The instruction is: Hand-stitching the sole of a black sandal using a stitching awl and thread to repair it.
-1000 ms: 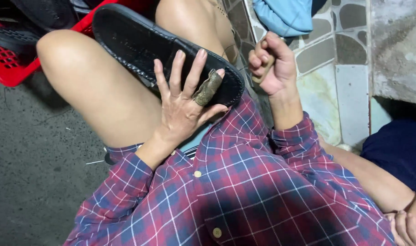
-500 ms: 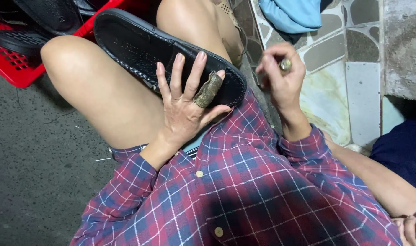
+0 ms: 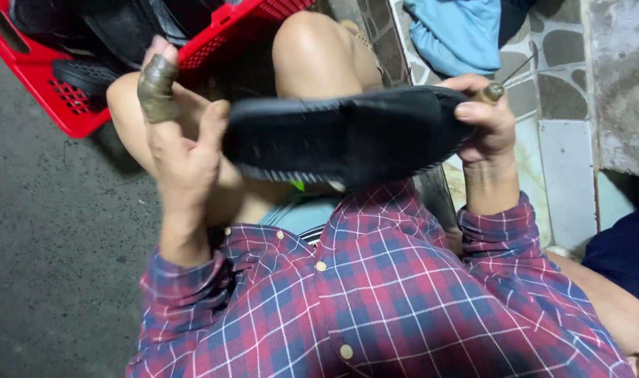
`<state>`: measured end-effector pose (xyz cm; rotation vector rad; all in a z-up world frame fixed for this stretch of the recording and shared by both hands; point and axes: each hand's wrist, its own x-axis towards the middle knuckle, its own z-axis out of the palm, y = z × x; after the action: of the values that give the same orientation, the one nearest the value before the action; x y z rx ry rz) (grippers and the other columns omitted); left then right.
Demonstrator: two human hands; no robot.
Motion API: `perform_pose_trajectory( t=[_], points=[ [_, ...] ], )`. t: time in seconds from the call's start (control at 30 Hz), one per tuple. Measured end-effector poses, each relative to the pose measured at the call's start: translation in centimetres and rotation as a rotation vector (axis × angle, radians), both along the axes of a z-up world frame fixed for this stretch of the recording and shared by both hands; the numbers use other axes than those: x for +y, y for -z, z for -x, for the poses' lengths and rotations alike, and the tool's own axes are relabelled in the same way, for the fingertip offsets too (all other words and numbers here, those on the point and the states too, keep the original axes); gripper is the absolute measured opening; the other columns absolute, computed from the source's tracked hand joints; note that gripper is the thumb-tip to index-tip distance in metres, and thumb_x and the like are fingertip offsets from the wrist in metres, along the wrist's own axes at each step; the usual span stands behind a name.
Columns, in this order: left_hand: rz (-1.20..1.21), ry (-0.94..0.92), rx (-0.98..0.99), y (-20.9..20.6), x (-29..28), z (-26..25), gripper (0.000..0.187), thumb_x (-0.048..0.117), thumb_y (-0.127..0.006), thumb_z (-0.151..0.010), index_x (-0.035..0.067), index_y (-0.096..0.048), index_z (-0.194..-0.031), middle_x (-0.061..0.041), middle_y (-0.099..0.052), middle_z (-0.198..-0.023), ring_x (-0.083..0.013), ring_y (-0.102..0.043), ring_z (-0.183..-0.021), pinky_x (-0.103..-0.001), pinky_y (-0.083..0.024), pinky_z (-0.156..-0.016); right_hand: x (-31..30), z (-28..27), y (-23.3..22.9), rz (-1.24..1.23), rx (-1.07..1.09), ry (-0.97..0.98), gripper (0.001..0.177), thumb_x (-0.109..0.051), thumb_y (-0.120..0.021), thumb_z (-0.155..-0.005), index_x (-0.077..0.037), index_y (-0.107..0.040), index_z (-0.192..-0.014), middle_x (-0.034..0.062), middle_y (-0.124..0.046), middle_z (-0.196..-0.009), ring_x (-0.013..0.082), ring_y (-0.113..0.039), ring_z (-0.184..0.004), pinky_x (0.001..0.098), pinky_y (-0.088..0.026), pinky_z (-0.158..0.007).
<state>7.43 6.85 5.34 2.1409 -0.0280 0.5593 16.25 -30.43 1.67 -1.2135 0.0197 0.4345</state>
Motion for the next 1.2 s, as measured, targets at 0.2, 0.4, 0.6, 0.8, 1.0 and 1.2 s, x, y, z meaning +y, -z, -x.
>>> perform_pose_trajectory(
  t=[0.2, 0.4, 0.6, 0.8, 1.0, 1.2],
  points=[
    [0.753, 0.534, 0.696, 1.9, -0.2, 3.7, 0.056, 0.044, -0.038, -0.097, 0.001, -0.047, -0.132, -0.013, -0.053, -0.135, -0.0227, -0.049, -0.127, -0.036, -0.036, -0.113, 2.9, -1.9, -0.9, -0.309, 0.122, -0.063, 0.024, -0.007, -0.068, -0.076, 0.005, -0.070, -0.097, 0.0146, -0.071, -0.084, 0.0203, -0.070, -0.073, 0.0256, -0.060, -0.068],
    [1.168, 0.286, 0.741, 4.3, -2.5, 6.4, 0.046, 0.033, -0.047, -0.096, 0.000, -0.054, -0.127, -0.015, -0.058, -0.130, -0.0228, -0.054, -0.123, -0.034, -0.038, -0.111, 6.3, -3.1, 1.1, -0.033, 0.182, 0.082, 0.016, -0.015, -0.068, -0.083, -0.001, -0.070, -0.088, 0.0043, -0.067, -0.083, 0.0133, -0.065, -0.079, 0.0236, -0.058, -0.079],
    [1.247, 0.224, 0.733, 4.0, -1.8, 5.7, 0.044, 0.035, -0.047, -0.096, 0.002, -0.058, -0.123, -0.014, -0.061, -0.126, -0.0200, -0.057, -0.116, -0.030, -0.045, -0.101, 7.1, -3.7, 4.1, -0.010, 0.216, 0.252, 0.014, -0.010, -0.070, -0.079, -0.001, -0.071, -0.090, 0.0061, -0.071, -0.088, 0.0155, -0.067, -0.085, 0.0250, -0.055, -0.084],
    [1.198, 0.232, 0.799, 3.5, -2.1, 5.4, 0.055, 0.048, -0.048, -0.090, 0.007, -0.056, -0.125, -0.010, -0.059, -0.128, -0.0177, -0.058, -0.115, -0.030, -0.048, -0.098, 8.4, -2.7, 2.1, -0.088, 0.311, 0.357, 0.009, -0.001, -0.067, -0.082, 0.003, -0.069, -0.089, 0.0104, -0.070, -0.081, 0.0193, -0.069, -0.076, 0.0268, -0.060, -0.075],
    [1.004, 0.446, 0.680, 3.7, -2.1, 5.2, 0.049, 0.014, -0.066, -0.087, 0.006, -0.049, -0.132, -0.005, -0.056, -0.127, -0.0127, -0.052, -0.119, -0.023, -0.040, -0.103, 10.3, -4.1, -2.4, -0.124, -0.237, 0.035, 0.020, -0.022, -0.069, -0.091, -0.006, -0.064, -0.100, 0.0135, -0.066, -0.100, 0.0228, -0.066, -0.095, 0.0352, -0.058, -0.094],
    [1.361, 0.267, 0.146, 2.6, -3.3, 3.1, 0.067, 0.010, -0.063, -0.091, 0.004, -0.026, -0.147, -0.018, -0.034, -0.152, -0.0286, -0.034, -0.142, -0.039, -0.028, -0.121, 11.7, -1.3, -6.9, 0.161, -0.806, 0.254, 0.009, -0.012, -0.048, -0.107, -0.004, -0.046, -0.103, 0.0159, -0.044, -0.069, 0.0246, -0.047, -0.058, 0.0365, -0.047, -0.060]
  ],
)
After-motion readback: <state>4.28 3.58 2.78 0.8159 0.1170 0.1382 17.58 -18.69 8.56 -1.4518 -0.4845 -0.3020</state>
